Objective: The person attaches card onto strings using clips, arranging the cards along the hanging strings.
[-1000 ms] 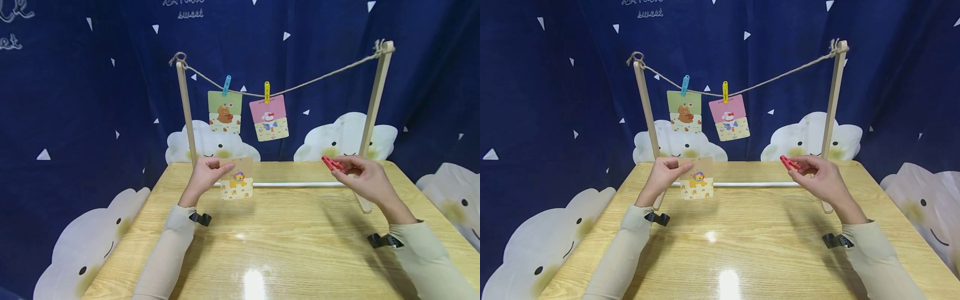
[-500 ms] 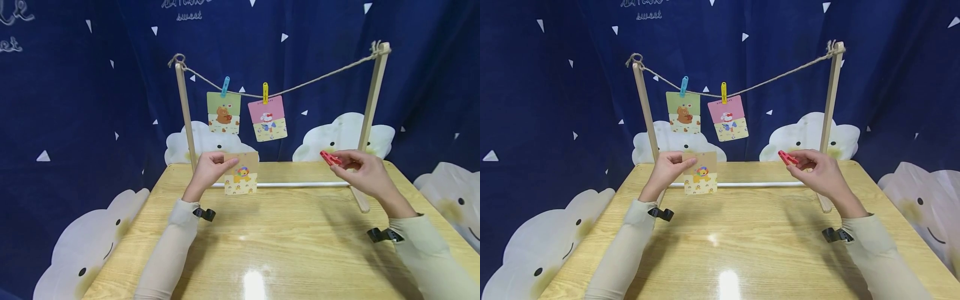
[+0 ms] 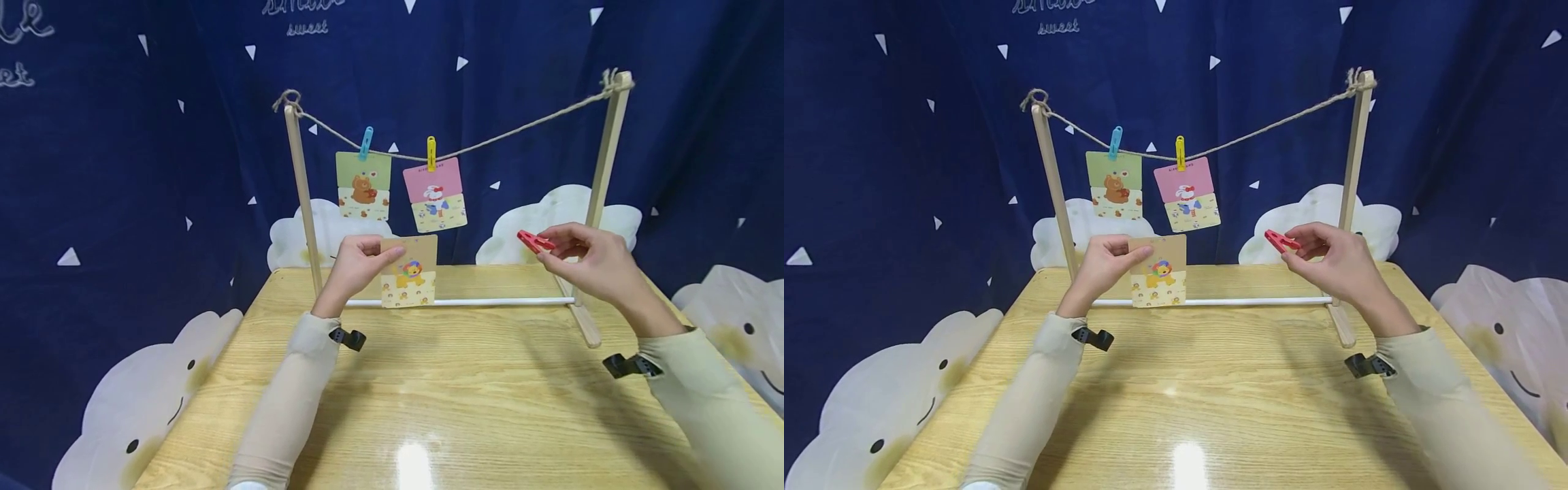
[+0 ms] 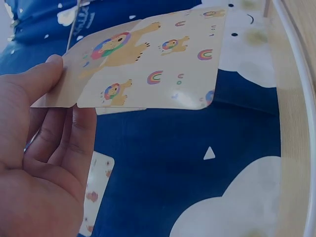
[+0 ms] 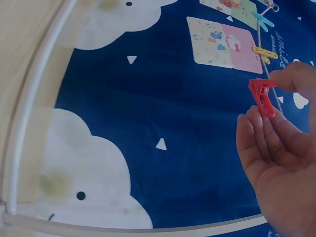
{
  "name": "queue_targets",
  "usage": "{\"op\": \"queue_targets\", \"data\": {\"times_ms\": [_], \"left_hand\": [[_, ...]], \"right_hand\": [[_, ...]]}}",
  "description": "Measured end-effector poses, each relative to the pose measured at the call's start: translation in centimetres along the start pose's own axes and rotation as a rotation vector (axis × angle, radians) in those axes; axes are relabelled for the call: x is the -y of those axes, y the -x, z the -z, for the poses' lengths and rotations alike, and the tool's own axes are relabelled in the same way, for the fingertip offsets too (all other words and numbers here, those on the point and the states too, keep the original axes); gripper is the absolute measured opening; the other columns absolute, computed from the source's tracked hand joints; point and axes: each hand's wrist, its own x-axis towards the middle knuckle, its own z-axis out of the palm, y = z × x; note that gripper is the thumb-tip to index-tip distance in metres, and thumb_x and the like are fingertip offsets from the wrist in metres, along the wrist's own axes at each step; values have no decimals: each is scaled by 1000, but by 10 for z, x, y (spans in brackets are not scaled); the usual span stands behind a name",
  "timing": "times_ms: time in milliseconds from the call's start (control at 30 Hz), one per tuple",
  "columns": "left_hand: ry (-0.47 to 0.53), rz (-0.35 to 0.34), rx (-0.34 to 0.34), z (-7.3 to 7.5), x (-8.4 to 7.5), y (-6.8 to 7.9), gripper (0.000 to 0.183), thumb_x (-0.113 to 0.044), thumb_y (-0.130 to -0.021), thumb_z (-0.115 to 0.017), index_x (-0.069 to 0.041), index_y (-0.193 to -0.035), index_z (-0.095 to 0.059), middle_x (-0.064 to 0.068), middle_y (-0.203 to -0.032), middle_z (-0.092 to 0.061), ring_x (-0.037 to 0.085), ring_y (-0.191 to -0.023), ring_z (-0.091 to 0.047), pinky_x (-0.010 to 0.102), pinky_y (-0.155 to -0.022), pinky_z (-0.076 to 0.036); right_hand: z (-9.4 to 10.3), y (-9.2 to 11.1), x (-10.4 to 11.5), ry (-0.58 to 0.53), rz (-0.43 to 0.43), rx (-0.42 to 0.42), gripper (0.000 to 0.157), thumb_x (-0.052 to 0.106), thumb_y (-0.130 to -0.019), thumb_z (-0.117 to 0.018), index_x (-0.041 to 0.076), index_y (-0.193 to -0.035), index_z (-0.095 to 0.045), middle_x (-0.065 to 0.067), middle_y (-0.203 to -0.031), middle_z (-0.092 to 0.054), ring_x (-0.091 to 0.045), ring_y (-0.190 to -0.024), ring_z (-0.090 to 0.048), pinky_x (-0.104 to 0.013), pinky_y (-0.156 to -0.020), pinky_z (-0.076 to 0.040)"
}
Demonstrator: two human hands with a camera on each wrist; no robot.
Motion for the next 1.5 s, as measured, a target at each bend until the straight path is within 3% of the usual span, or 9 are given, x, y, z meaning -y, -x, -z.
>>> {"op": "queue_targets", "data": {"times_ms": [200, 567, 900, 1167, 1333, 1500], "left_hand": [[25, -22, 16, -10, -4, -9, 58, -35, -93, -79, -10, -60, -39, -1, -58, -25, 20, -54, -23, 31, -52, -21], [33, -58, 19, -22, -15, -24, 56, -39, -93, -79, -10, -62, -43, 3, -61, -27, 22, -55, -26, 32, -52, -22], [53, -64, -33, -32, -23, -38, 54, -36, -91, -82, -9, -60, -46, 0, -59, -27, 19, -54, -25, 31, -51, -19], [32, -58, -70, -42, -34, -52, 51, -38, -90, -82, -9, -60, -54, -2, -57, -34, 17, -53, -30, 30, -49, -19], [50, -48, -87, -49, -38, -62, 35, -39, -90, -82, -14, -68, -70, -1, -55, -36, 18, -51, -31, 30, -47, -19], [63, -47, -99, -56, -42, -70, 41, -36, -90, -83, -9, -65, -64, -1, -56, -32, 17, -53, -29, 29, -49, -18]], "right_hand": [[12, -11, 13, 2, 26, -15, 34, 16, -86, -84, 7, -117, -72, -10, -94, -72, -6, -74, -63, -9, -66, -48], [34, -33, 31, 85, -10, -17, 40, 23, -89, -83, 9, -123, -69, -13, -104, -72, -3, -77, -63, -7, -67, -48], [53, -56, 54, 121, -28, -15, 42, 28, -90, -82, 9, -125, -69, -13, -107, -72, -7, -79, -63, -8, -66, -48], [61, -77, 71, 117, 4, -56, 40, 30, -90, -82, 10, -122, -72, -2, -102, -71, -7, -80, -63, -7, -69, -47], [67, -91, 80, 116, 2, -66, 41, 30, -91, -81, 10, -125, -71, 1, -102, -70, -8, -82, -62, -6, -71, -46], [71, -104, 90, 144, 9, -64, 42, 32, -92, -79, 11, -128, -71, -2, -106, -69, -12, -86, -61, -6, -73, -45]]}}
